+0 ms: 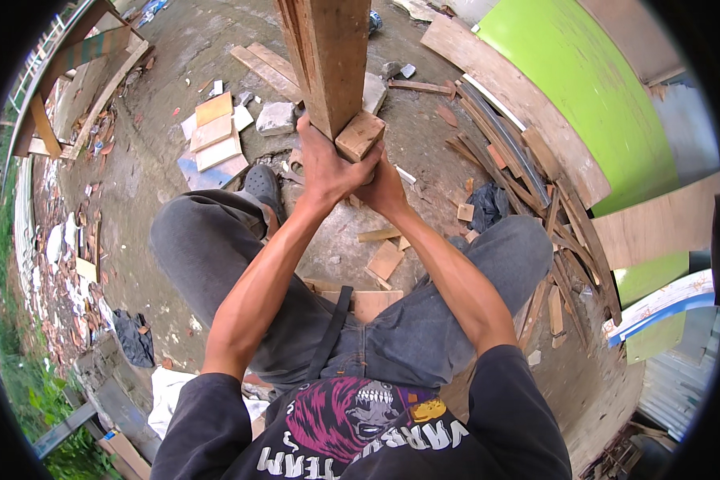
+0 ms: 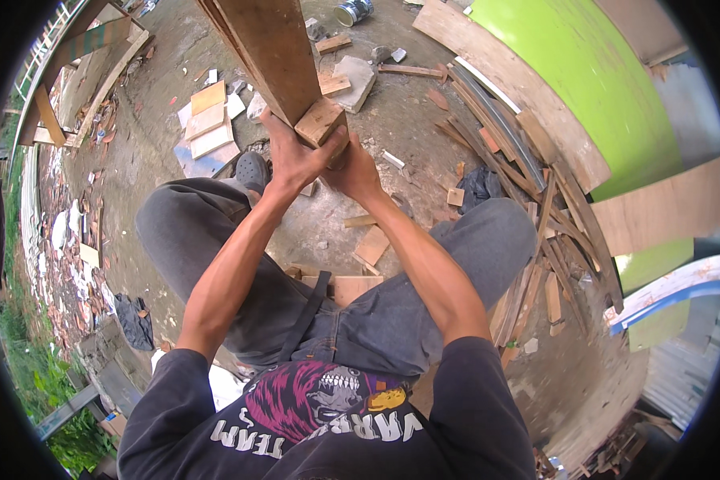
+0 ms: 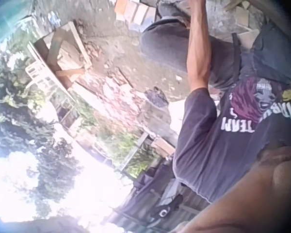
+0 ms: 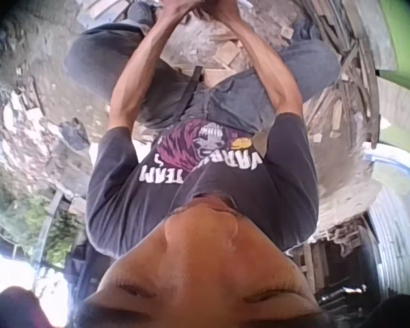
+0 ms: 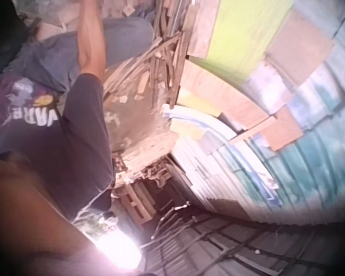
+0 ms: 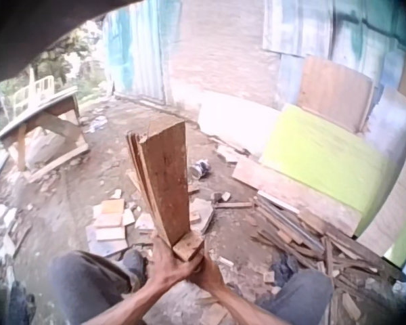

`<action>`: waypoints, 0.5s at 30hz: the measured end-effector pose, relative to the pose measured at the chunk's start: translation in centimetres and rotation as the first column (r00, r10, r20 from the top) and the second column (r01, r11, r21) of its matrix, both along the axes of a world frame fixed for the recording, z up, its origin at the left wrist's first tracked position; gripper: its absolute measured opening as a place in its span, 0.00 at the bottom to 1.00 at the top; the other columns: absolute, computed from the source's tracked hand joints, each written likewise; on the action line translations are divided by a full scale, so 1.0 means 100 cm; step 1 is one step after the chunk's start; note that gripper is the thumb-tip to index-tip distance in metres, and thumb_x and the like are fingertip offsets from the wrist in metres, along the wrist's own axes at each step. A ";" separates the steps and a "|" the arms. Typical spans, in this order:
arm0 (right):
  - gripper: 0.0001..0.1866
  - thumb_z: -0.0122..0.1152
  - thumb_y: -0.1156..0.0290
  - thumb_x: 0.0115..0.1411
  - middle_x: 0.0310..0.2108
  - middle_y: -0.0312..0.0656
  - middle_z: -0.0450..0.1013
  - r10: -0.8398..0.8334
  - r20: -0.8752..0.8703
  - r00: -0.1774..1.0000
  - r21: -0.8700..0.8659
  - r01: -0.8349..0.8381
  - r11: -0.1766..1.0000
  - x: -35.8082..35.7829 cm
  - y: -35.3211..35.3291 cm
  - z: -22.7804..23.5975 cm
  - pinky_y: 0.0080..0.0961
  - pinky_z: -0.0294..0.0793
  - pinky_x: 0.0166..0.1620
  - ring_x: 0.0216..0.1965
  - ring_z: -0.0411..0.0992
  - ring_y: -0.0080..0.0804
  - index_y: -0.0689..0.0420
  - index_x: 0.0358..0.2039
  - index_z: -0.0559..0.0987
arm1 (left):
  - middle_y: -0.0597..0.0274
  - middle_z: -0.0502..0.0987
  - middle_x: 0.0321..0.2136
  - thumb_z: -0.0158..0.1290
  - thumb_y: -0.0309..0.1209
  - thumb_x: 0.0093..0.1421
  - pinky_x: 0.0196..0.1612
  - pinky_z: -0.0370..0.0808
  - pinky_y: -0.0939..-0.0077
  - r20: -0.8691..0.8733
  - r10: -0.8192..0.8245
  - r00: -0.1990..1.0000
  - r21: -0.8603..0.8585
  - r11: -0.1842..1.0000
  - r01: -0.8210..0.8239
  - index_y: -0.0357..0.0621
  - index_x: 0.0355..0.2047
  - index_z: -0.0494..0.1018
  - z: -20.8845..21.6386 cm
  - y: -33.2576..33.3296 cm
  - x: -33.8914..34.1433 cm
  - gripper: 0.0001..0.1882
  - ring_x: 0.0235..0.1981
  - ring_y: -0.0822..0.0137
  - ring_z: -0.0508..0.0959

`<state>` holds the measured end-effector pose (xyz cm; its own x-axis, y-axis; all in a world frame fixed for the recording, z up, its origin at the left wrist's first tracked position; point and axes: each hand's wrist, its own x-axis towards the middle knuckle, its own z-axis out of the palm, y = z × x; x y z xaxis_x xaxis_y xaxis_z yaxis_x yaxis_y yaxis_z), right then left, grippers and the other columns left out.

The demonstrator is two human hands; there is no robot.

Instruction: The person sits on the ground and uses a hand saw to cut a wooden plank placed between their feet. They hold the plank steady with one hand and saw back and forth with the other, producing sawdust as they work.

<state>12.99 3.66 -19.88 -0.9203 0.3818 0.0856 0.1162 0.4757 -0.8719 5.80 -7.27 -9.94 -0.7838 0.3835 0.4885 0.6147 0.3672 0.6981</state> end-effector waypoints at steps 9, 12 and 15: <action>0.46 0.76 0.51 0.47 0.45 0.59 0.76 0.029 -0.029 0.999 0.001 -0.029 1.000 0.001 -0.002 -0.002 0.47 0.77 0.45 0.47 0.76 0.59 0.61 0.57 0.62 | 0.42 0.64 0.46 0.71 0.42 0.42 0.53 0.66 0.53 0.048 0.011 0.999 0.086 0.996 -0.015 0.29 0.53 0.58 0.002 0.000 0.002 0.46 0.49 0.45 0.69; 0.45 0.76 0.51 0.47 0.44 0.59 0.76 0.024 -0.034 0.999 -0.007 -0.024 1.000 0.001 -0.003 -0.005 0.47 0.77 0.45 0.46 0.76 0.59 0.62 0.57 0.63 | 0.42 0.64 0.46 0.71 0.42 0.42 0.52 0.66 0.53 0.013 0.000 1.000 0.080 0.997 -0.001 0.29 0.53 0.58 -0.002 0.000 0.002 0.46 0.49 0.45 0.69; 0.44 0.76 0.52 0.47 0.44 0.59 0.76 0.022 -0.062 0.998 -0.017 -0.023 1.000 0.000 -0.004 -0.009 0.47 0.77 0.44 0.45 0.77 0.59 0.62 0.56 0.63 | 0.42 0.63 0.46 0.72 0.42 0.42 0.52 0.66 0.54 0.006 -0.009 1.000 0.108 0.994 0.008 0.29 0.53 0.57 -0.008 0.000 0.001 0.47 0.49 0.46 0.69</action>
<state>13.03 3.29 -20.75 -0.9218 0.3628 0.1362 0.0509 0.4618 -0.8855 5.88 -7.28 -10.70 -0.7840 0.3356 0.5222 0.6127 0.2842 0.7374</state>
